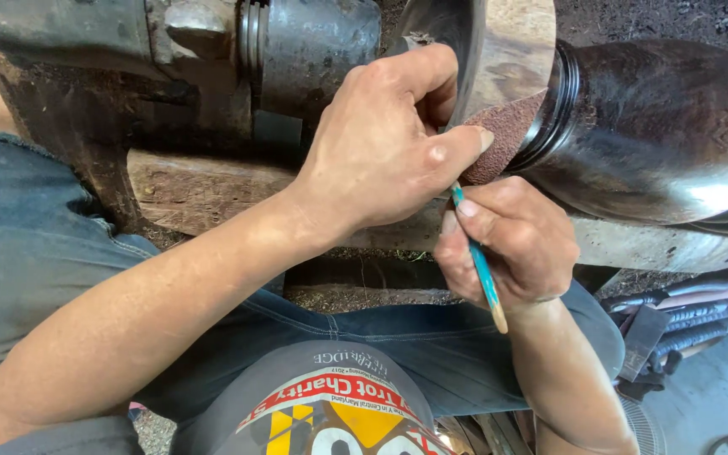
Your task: The recorder is sanding a wooden bowl that is attached to a wood lathe, using a piece of sandpaper and a pencil for marking.
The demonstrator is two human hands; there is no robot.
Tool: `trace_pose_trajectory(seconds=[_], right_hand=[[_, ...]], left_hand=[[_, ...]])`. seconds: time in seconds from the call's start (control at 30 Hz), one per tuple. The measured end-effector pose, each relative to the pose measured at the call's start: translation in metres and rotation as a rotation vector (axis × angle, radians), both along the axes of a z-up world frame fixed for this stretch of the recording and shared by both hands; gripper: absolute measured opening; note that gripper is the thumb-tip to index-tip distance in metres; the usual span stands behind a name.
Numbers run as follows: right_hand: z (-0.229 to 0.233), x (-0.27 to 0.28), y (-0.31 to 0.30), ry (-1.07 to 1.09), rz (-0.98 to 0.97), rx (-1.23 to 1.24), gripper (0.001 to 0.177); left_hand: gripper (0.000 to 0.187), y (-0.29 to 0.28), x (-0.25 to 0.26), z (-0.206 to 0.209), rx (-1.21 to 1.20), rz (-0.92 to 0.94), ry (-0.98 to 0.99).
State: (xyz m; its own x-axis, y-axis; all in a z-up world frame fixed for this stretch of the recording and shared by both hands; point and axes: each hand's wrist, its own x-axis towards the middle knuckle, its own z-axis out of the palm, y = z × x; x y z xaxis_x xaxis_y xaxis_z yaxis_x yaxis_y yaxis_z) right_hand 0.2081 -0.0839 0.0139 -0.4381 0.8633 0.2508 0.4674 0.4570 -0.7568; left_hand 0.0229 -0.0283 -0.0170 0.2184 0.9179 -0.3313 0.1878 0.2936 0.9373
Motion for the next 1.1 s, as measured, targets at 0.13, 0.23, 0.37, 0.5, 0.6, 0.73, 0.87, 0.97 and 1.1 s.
trace_pose_trajectory(seconds=[0.13, 0.23, 0.37, 0.5, 0.6, 0.73, 0.87, 0.97, 1.1], right_hand=[[0.001, -0.003, 0.001, -0.048, -0.020, -0.008, 0.018], [-0.001, -0.003, -0.002, -0.065, -0.046, -0.011, 0.018], [0.002, 0.000, -0.002, -0.090, -0.057, -0.033, 0.018], [0.005, 0.003, -0.002, -0.093, -0.045, -0.057, 0.018], [0.003, 0.001, -0.001, -0.073, -0.061, -0.069, 0.018], [0.004, -0.006, 0.004, -0.048, -0.081, -0.043, 0.015], [0.004, -0.001, 0.002, -0.084, -0.064, -0.027, 0.016], [0.001, 0.006, -0.002, -0.082, -0.052, -0.045, 0.017], [0.007, -0.004, 0.009, -0.066, -0.056, -0.049, 0.017]], left_hand=[[0.030, -0.001, 0.001, -0.002, 0.035, 0.006, 0.002], [0.030, -0.001, 0.001, -0.003, 0.035, 0.005, 0.000], [0.031, -0.002, 0.001, -0.005, 0.063, -0.002, 0.000], [0.030, -0.001, -0.001, -0.004, 0.038, -0.018, -0.013], [0.029, -0.001, 0.000, -0.004, 0.047, -0.025, -0.013], [0.030, -0.001, 0.000, -0.004, 0.051, -0.017, -0.016], [0.031, -0.002, 0.000, -0.005, 0.074, -0.010, -0.013], [0.029, -0.002, 0.000, -0.005, 0.063, -0.010, -0.022], [0.030, -0.001, 0.000, -0.003, 0.035, -0.005, -0.029]])
